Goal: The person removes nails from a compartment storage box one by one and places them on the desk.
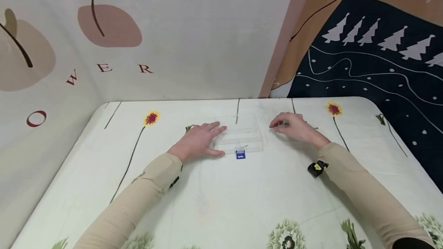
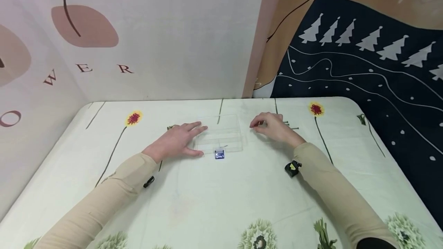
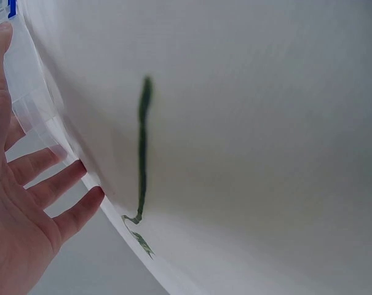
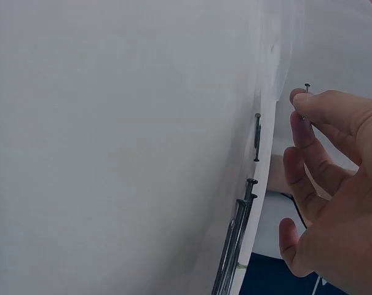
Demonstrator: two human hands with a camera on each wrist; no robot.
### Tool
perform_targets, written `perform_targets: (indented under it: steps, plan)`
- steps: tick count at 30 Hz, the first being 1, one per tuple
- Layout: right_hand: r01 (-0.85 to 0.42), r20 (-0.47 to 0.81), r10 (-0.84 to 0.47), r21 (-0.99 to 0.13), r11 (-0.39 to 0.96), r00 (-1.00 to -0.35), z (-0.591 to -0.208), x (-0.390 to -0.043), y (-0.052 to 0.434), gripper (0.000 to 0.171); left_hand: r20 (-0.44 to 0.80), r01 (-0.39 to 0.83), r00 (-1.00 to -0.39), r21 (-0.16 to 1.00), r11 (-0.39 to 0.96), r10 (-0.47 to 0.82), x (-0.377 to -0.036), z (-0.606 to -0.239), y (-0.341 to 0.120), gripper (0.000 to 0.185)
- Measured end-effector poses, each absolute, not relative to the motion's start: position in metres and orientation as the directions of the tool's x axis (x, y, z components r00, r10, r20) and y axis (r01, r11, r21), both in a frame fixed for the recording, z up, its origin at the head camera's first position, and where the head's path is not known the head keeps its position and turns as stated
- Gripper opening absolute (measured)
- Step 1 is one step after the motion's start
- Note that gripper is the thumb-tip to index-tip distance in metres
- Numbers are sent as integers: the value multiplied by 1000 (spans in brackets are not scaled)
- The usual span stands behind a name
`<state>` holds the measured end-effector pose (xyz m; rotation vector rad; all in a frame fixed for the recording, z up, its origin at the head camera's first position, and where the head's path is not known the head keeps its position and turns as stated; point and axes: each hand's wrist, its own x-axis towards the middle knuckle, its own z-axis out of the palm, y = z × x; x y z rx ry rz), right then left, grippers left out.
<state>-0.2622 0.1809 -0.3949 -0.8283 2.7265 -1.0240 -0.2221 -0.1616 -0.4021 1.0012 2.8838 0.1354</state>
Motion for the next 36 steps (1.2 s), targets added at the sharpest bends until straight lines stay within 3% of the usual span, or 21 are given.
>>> perform_targets:
  steps: [12, 36]
  plan:
    - [-418, 33, -516, -631, 653, -856, -396, -274, 181, 14, -82, 604, -786, 112, 789, 613, -222, -400, -160, 85]
    - [-414, 53, -515, -666, 620, -856, -393, -269, 176, 14, -93, 595, -790, 127, 794, 606, -222, -400, -161, 85]
